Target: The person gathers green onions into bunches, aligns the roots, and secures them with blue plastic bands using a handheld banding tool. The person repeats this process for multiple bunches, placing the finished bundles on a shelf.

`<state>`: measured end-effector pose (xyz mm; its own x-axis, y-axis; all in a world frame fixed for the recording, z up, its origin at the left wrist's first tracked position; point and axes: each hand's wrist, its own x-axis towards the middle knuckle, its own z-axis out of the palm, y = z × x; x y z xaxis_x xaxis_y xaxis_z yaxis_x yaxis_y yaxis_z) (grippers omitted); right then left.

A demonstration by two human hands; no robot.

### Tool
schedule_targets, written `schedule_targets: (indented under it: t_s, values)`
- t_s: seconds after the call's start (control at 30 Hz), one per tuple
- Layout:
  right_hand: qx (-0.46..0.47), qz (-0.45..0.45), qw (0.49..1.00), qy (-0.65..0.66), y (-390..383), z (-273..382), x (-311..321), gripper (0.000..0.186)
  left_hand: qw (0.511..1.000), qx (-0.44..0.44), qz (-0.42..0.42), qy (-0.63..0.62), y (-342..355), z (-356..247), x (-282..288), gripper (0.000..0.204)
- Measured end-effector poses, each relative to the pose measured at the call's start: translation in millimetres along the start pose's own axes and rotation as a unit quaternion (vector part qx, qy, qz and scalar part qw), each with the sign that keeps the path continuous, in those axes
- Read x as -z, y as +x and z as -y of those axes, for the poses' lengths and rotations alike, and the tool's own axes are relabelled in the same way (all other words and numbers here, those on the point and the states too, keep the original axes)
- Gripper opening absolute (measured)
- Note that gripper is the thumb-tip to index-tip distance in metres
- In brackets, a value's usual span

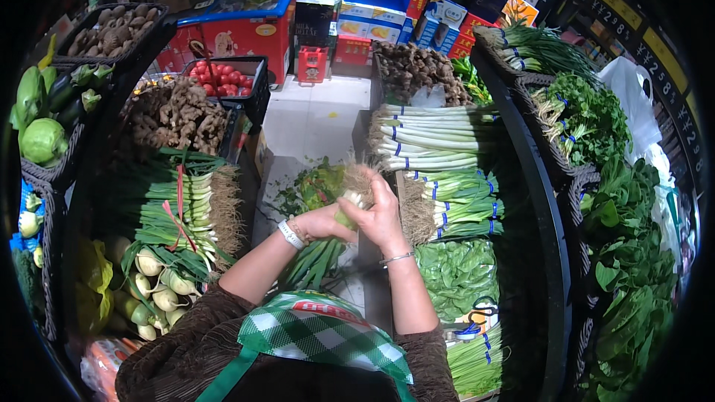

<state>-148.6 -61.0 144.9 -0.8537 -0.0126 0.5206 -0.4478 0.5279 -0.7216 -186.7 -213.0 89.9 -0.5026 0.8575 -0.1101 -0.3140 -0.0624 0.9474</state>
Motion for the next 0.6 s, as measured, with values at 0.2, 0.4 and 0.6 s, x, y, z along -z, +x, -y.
schedule_targets:
  t_s: [0.2, 0.4, 0.6]
  values:
    - [-0.04, 0.12, 0.991, 0.049, 15.0, 2.8, -4.3, 0.043, 0.998, -0.018, -0.016, -0.062, -2.0, 2.7, -3.2, 0.025]
    - [-0.153, 0.047, 0.863, 0.48, 20.7, -14.4, -17.1, 0.068, 0.974, -0.032, 0.056, -0.219, -13.0, -2.3, 21.3, 0.027]
    - [-0.222, -0.004, 0.895, 0.386, 23.1, 0.7, -54.0, 0.01, 0.997, -0.056, -0.028, -0.036, -13.9, 21.4, 12.3, 0.02]
